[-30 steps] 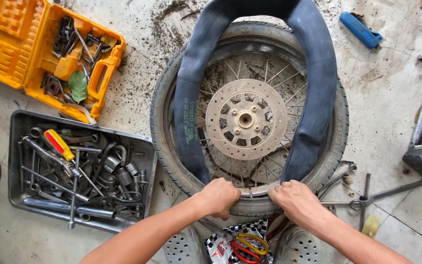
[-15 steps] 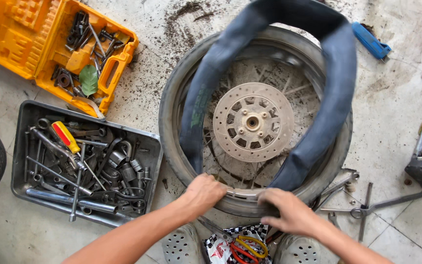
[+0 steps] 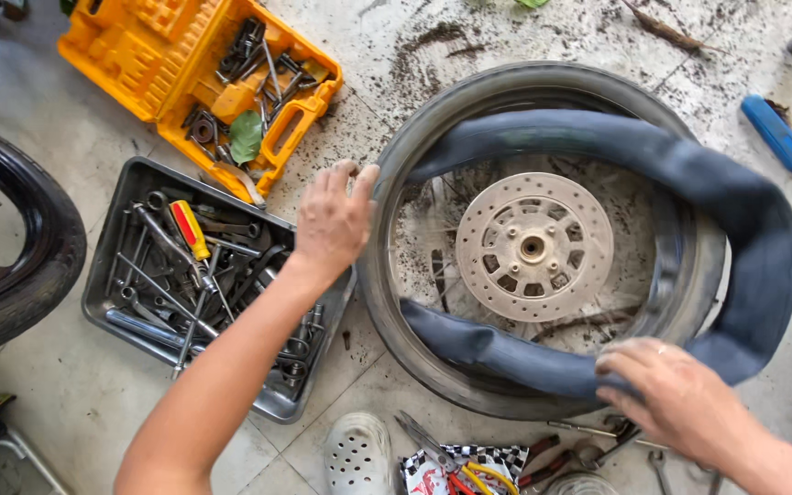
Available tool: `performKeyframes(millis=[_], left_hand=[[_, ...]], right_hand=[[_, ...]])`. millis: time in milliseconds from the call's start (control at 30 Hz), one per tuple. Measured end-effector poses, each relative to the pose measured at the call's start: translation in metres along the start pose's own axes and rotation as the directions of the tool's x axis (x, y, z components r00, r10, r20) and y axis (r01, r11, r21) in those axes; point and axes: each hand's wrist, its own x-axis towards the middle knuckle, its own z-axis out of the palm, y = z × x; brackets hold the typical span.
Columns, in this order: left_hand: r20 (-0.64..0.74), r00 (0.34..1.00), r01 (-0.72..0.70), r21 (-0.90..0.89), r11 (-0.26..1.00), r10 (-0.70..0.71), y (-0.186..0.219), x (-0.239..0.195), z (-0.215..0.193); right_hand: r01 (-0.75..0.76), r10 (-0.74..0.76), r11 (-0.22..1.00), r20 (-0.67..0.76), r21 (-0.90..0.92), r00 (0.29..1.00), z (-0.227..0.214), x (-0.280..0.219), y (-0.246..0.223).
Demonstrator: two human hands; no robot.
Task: The person removes a motorcycle tire from a wheel rim by hand. They first pull the inner tube out of the tire, then proceed to pry and pull the tire bead off the rim until the tire is completely separated from the wheel.
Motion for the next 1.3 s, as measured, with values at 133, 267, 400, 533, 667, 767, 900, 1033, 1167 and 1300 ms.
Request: performKeyframes(millis=[133,267,400,533,667,767,900,1033,1167,1300], left_hand=[[0.561,0.747,0.399,0.049,0.916,-0.356,0.040,0.016,-0.033],[0.688,0.607,0.391,0.177,0.903,-0.398,0.044,0.027,-0.011],[0.649,0.696,0.349,0.069,0.934,-0.308,0.030,0.062,0.018],[0.602,0.765,0.261,0.035,0.965,-0.228,0.027,0.116,0.043],[0.396,0.918,-0.049,0.198,0.979,-0.034,0.036,0.157,0.079],[0.214,0.973,-0.152,0.306,0.940,0.087,0.052,0.181,0.106],[0.039,0.996,-0.092,0.312,0.946,0.084,0.076,0.195,0.132],[-0.408,0.910,-0.011,-0.190,0.982,-0.069,0.119,0.164,0.126],[-0.355,0.920,0.001,-0.422,0.907,-0.166,0.153,0.143,0.128],[-0.177,0.973,0.056,-0.442,0.895,-0.148,0.157,0.141,0.134]], right_hand=[[-0.002,0.038,0.953,0.111,-0.303,0.993,-0.020,0.043,0.030],[-0.058,0.054,0.946,-0.022,-0.319,0.998,-0.035,0.081,0.049],[-0.062,0.009,0.962,-0.194,-0.267,0.981,-0.038,0.104,0.064],[-0.118,0.068,0.961,-0.202,-0.250,0.977,-0.037,0.115,0.074],[-0.100,0.041,0.972,-0.269,-0.212,0.962,-0.046,0.127,0.077],[-0.097,0.021,0.971,-0.331,-0.217,0.944,-0.061,0.143,0.074],[-0.091,-0.040,0.960,-0.452,-0.263,0.891,-0.084,0.192,0.066],[-0.155,0.007,0.959,-0.529,-0.236,0.848,-0.097,0.274,0.066],[-0.158,0.010,0.937,-0.427,-0.312,0.904,-0.097,0.348,0.086],[-0.185,-0.003,0.879,-0.394,-0.440,0.919,-0.094,0.356,0.104]])
